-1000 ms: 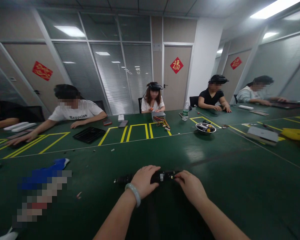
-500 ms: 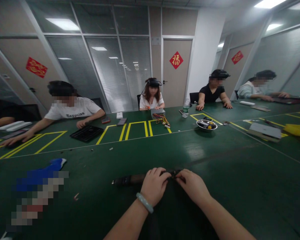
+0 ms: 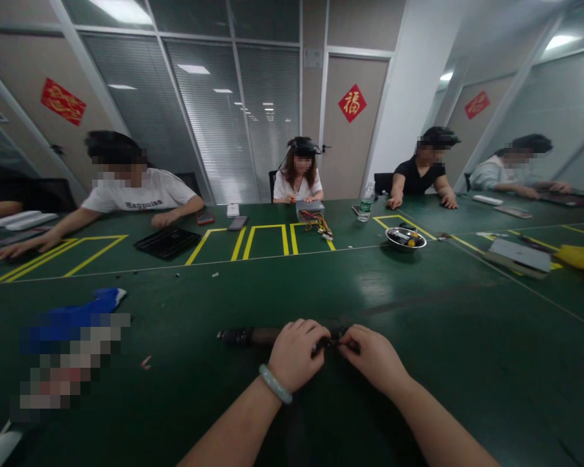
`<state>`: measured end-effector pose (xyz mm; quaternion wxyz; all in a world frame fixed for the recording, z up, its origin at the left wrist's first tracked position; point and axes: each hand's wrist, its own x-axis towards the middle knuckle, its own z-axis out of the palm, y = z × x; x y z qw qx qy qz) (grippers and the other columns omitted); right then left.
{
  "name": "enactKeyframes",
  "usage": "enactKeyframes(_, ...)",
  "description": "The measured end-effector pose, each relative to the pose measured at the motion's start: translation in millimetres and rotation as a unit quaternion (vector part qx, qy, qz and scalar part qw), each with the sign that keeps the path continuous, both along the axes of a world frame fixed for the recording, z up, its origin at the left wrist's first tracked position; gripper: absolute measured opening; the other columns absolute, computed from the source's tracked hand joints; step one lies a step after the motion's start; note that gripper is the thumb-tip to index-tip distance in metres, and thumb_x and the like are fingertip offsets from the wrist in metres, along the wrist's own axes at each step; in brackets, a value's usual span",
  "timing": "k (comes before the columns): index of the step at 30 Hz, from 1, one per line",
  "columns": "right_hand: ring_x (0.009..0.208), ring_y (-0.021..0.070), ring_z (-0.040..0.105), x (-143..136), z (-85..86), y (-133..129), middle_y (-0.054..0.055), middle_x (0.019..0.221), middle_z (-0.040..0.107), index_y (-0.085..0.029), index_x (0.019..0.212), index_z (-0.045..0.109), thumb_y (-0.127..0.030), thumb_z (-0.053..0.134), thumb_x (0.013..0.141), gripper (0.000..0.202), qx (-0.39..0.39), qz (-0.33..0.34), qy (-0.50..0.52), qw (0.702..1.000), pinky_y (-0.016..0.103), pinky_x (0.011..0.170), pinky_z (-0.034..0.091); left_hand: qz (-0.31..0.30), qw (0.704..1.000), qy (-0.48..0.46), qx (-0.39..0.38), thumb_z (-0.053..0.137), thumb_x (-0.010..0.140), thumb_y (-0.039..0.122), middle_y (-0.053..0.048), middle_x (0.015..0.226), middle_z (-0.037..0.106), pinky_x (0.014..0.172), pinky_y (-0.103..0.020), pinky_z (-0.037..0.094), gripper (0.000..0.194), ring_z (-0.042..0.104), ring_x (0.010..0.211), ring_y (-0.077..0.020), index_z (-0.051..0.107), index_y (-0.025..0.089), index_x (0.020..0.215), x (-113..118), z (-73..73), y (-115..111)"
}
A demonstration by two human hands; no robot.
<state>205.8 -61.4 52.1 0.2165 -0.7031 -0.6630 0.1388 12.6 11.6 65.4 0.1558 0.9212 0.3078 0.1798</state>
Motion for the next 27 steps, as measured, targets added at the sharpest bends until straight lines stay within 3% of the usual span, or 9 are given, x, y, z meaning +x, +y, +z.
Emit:
enactKeyframes(13,0.072,0.0132,0.056,-1.2,4.7,-1.6,0.0,0.085,0.063,-0.023,0.084,0.065,-0.03,0.055,0.081,0.013,-0.015,0.003,0.039,0.999,0.025,0.065,0.041,-0.004,1.0,0.018,0.02,0.056,0.083,0.02,-0.001,0.104,0.059,0.086,-0.033,0.038,0.02,0.051,0.097,-0.02,0.061,0.027,0.101,-0.2,0.0,-0.8)
enactKeyframes(27,0.071,0.0136,0.057,-0.7,-6.6,0.1,0.0,0.083,0.064,-0.024,0.084,0.067,-0.031,0.056,0.081,0.013,0.028,0.004,0.078,0.997,0.025,0.065,0.041,-0.004,0.999,0.01,0.034,0.058,0.083,0.02,-0.001,0.102,0.059,0.084,-0.033,0.038,0.018,0.051,0.096,-0.0201,0.061,0.027,0.099,0.8,-5.2,0.4)
